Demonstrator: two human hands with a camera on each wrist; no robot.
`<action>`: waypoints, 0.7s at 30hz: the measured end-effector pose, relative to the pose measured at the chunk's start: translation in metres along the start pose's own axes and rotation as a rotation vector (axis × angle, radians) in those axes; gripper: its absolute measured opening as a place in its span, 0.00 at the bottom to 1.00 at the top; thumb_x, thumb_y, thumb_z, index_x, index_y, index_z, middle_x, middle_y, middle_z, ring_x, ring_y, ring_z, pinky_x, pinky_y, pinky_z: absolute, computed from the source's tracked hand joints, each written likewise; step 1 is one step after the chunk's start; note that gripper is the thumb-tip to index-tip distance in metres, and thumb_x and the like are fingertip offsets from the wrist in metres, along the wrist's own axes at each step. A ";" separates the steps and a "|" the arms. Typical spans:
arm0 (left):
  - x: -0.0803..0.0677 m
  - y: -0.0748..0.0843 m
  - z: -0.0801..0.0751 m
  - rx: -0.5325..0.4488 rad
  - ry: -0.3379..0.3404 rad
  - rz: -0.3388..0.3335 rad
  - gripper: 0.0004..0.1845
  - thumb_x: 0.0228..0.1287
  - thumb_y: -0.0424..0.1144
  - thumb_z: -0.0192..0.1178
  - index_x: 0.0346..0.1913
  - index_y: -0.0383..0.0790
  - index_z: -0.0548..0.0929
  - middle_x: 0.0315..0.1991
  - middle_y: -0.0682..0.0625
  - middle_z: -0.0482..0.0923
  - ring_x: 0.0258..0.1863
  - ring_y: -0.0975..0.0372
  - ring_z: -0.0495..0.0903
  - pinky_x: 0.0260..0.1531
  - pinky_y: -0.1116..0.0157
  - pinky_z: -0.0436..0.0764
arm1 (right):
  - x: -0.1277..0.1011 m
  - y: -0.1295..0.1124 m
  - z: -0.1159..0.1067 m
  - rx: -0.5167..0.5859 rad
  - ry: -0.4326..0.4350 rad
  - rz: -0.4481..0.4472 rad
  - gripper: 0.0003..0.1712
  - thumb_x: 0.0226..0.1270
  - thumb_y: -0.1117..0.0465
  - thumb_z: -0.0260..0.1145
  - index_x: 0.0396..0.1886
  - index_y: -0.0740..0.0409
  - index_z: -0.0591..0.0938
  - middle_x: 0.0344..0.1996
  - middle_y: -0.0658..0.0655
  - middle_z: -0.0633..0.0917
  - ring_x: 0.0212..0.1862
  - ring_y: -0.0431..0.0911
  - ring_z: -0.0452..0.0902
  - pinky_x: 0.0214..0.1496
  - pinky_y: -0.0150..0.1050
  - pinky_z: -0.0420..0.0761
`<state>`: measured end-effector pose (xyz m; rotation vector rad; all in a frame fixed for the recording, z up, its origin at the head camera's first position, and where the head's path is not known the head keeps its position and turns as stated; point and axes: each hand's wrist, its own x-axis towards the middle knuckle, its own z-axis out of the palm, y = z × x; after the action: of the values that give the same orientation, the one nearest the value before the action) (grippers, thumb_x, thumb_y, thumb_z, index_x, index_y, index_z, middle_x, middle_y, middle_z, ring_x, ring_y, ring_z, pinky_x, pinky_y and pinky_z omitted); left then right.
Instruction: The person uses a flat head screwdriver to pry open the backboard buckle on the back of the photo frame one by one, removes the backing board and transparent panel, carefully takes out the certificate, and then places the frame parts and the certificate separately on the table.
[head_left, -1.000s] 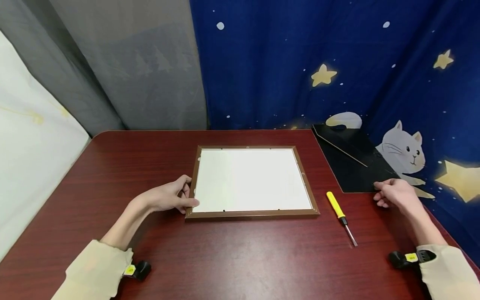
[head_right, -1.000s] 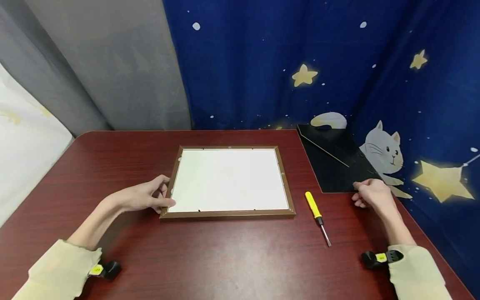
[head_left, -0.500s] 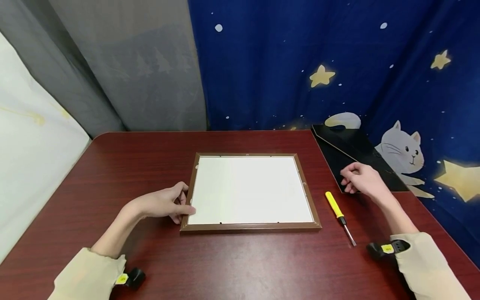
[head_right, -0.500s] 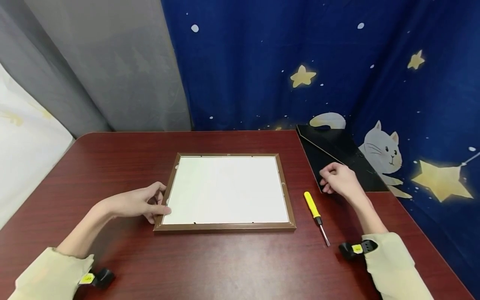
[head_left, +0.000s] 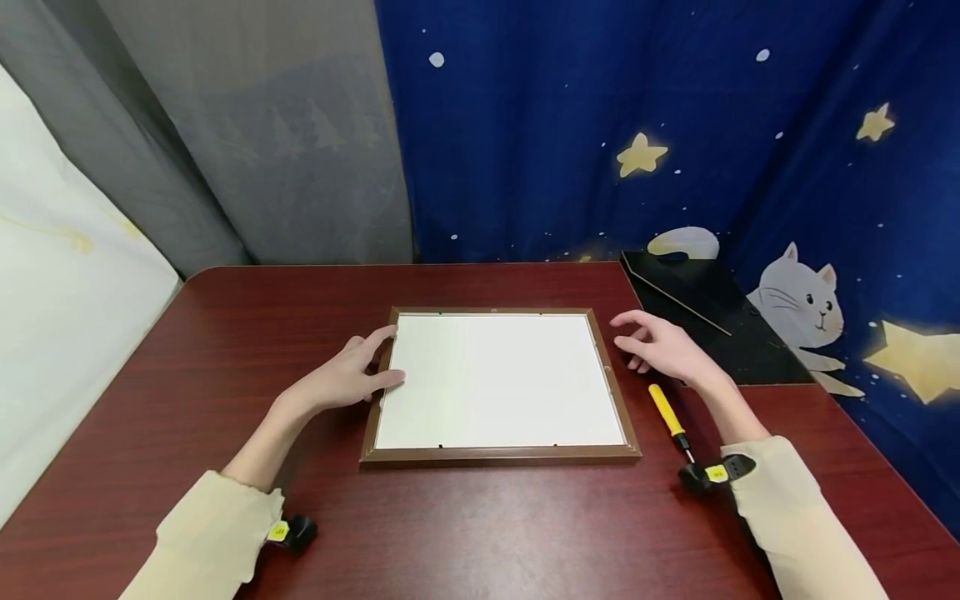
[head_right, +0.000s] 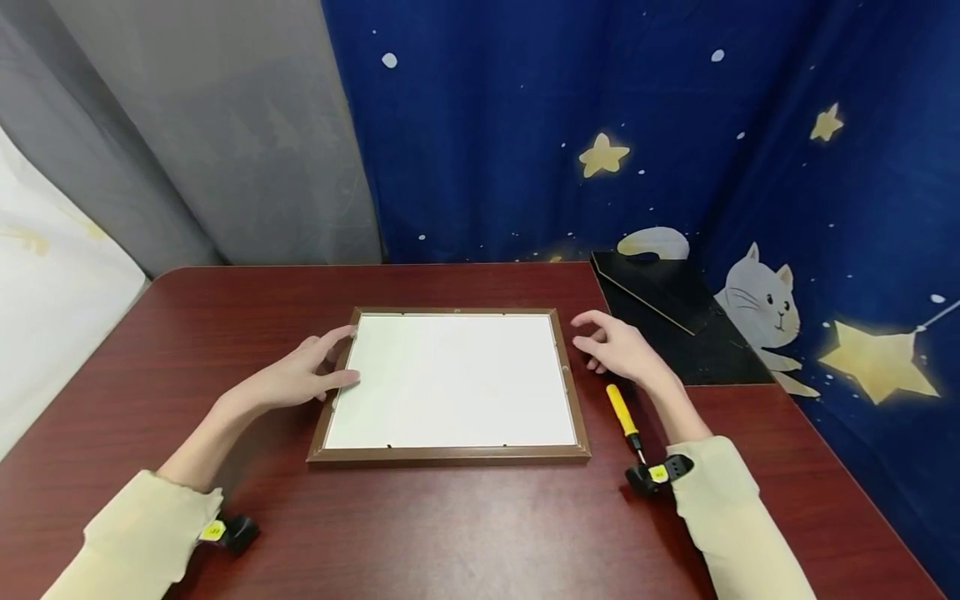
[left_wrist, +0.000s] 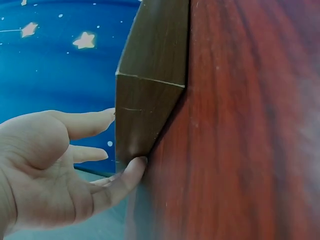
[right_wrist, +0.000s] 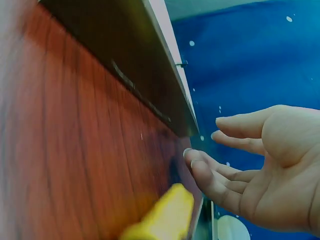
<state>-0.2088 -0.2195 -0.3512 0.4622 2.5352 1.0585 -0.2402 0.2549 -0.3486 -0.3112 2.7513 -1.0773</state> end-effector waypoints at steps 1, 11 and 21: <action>0.003 -0.001 0.000 0.011 0.003 -0.005 0.45 0.75 0.48 0.58 0.81 0.37 0.44 0.66 0.27 0.53 0.26 0.57 0.80 0.50 0.52 0.75 | 0.003 -0.002 0.003 -0.005 -0.014 -0.006 0.23 0.77 0.58 0.62 0.66 0.60 0.73 0.38 0.64 0.85 0.31 0.50 0.82 0.35 0.41 0.85; 0.020 0.005 -0.001 0.110 -0.022 -0.054 0.47 0.73 0.50 0.61 0.81 0.34 0.45 0.66 0.26 0.54 0.54 0.45 0.73 0.57 0.45 0.73 | 0.025 -0.017 0.023 -0.124 -0.117 -0.064 0.39 0.72 0.52 0.67 0.74 0.66 0.66 0.37 0.63 0.76 0.32 0.51 0.74 0.32 0.39 0.75; 0.022 0.011 0.001 0.203 -0.045 -0.098 0.48 0.70 0.53 0.63 0.79 0.32 0.49 0.72 0.22 0.44 0.72 0.34 0.56 0.64 0.40 0.67 | 0.030 -0.019 0.032 -0.232 -0.114 -0.094 0.45 0.70 0.50 0.70 0.76 0.68 0.62 0.51 0.70 0.76 0.50 0.57 0.65 0.48 0.50 0.70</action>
<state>-0.2257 -0.2022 -0.3476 0.4052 2.6076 0.7517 -0.2592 0.2134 -0.3612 -0.5216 2.7836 -0.7330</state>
